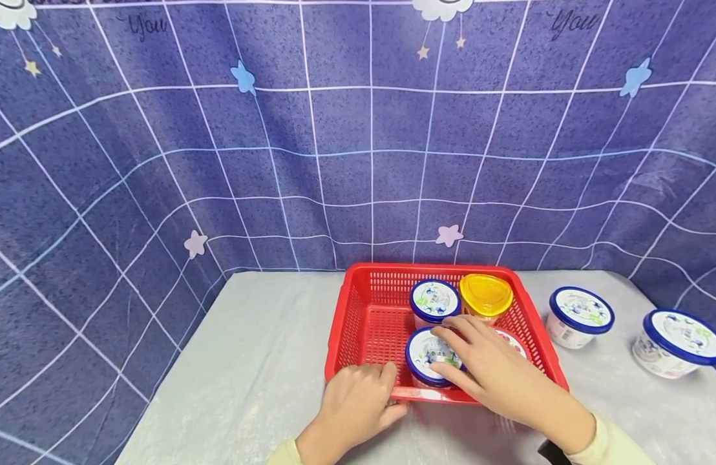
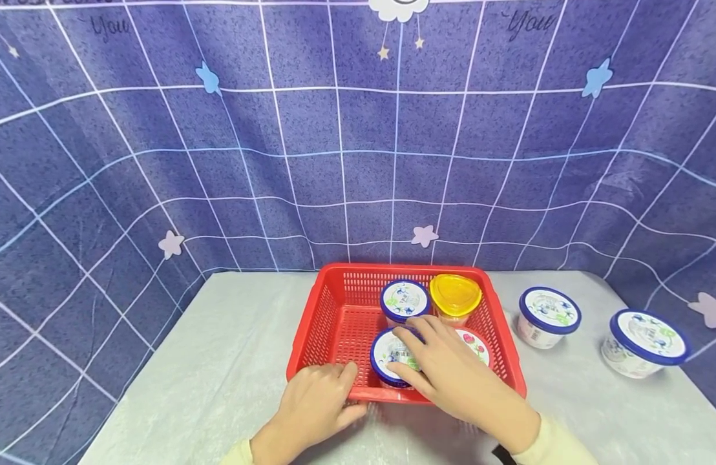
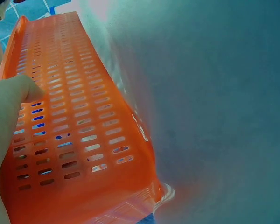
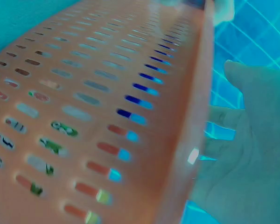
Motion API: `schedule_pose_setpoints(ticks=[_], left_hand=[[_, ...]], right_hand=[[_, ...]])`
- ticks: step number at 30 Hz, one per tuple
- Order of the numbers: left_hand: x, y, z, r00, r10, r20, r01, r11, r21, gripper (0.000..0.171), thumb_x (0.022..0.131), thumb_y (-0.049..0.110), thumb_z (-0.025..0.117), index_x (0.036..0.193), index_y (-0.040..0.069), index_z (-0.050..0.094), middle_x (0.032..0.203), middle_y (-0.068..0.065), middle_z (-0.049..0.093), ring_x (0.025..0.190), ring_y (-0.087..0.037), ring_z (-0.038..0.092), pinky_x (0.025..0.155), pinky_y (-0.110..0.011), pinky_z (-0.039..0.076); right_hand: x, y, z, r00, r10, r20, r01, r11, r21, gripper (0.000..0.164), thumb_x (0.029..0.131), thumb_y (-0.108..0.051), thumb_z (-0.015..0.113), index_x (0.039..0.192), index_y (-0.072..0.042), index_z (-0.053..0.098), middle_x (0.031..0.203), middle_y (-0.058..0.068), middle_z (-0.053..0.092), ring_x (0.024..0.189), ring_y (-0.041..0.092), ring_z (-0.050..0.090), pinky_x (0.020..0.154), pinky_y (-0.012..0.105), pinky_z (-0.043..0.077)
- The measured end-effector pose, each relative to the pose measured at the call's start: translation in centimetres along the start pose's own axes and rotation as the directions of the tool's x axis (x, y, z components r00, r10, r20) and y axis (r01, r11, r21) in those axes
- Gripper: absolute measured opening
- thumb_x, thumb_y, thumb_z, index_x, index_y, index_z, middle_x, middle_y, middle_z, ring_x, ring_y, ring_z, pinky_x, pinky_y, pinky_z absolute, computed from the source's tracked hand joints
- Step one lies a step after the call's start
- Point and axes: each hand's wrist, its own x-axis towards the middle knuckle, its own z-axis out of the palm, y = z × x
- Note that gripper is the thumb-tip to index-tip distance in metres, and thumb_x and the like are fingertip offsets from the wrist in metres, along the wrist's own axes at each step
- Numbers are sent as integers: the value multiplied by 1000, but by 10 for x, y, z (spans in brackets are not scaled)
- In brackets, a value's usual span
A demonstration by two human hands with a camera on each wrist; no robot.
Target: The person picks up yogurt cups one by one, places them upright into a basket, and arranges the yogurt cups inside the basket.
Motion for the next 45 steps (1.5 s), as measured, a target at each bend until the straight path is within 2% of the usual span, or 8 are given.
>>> schedule_pose_setpoints(ticks=[6, 14, 19, 23, 31, 35, 40, 45], left_hand=[[1, 0, 3, 1000, 3, -17, -3, 1000, -5, 51, 74, 63, 74, 75, 18, 50, 53, 8, 41, 43, -11, 43, 40, -26, 24], [1, 1, 3, 1000, -14, 4, 15, 1000, -15, 50, 74, 62, 74, 75, 18, 50, 53, 8, 39, 43, -9, 38, 40, -23, 22], [1, 2, 3, 999, -32, 1, 32, 999, -19, 49, 74, 60, 75, 75, 18, 50, 53, 7, 38, 44, -9, 36, 40, -22, 20], [0, 4, 2, 999, -35, 8, 35, 999, -32, 49, 74, 59, 75, 75, 18, 50, 53, 8, 37, 44, -7, 33, 40, -21, 20], [2, 1, 3, 1000, -25, 5, 25, 999, -40, 49, 73, 59, 77, 75, 17, 51, 53, 9, 37, 44, -7, 31, 40, -21, 21], [1, 0, 3, 1000, -23, 8, 23, 999, -41, 49, 73, 59, 76, 76, 17, 52, 53, 9, 37, 44, -7, 30, 40, -21, 21], [2, 2, 4, 1000, -15, -5, 15, 999, -47, 49, 73, 60, 75, 76, 17, 52, 53, 10, 36, 44, -6, 29, 40, -21, 21], [2, 2, 3, 1000, -22, -5, 22, 999, -46, 48, 73, 59, 75, 75, 17, 51, 52, 9, 35, 44, -6, 27, 41, -21, 20]], right_hand=[[-11, 4, -11, 998, 49, -42, -48, 999, 25, 55, 89, -47, 70, 133, -16, 60, 126, -1, 56, 122, 18, 51, 102, 49, 43], [-20, 16, -19, 989, 101, -105, -98, 995, 31, 50, 86, -41, 74, 128, -17, 62, 126, -1, 56, 121, 17, 49, 100, 45, 46], [-21, 31, -29, 981, 98, -168, -94, 995, 32, 47, 85, -33, 77, 125, -11, 62, 128, 7, 55, 123, 25, 48, 100, 53, 43], [-24, 45, -39, 968, 115, -221, -109, 993, 40, 55, 83, -27, 79, 129, -5, 59, 129, 13, 56, 123, 31, 48, 99, 56, 40], [-30, 78, -52, 933, 191, -305, -184, 982, 52, 54, 84, -27, 78, 128, -4, 59, 127, 17, 56, 120, 36, 48, 98, 60, 38], [-35, 99, -53, 909, 205, -362, -193, 979, 69, 49, 84, -20, 77, 126, 0, 59, 123, 20, 57, 117, 41, 49, 96, 60, 36], [-48, 133, -63, 865, 236, -443, -234, 970, 61, 45, 86, -16, 73, 122, 7, 58, 115, 27, 59, 112, 49, 48, 97, 61, 31], [-65, 160, -77, 819, 334, -466, -342, 937, 70, 44, 91, -20, 67, 123, 9, 55, 118, 35, 54, 114, 57, 43, 100, 65, 26]])
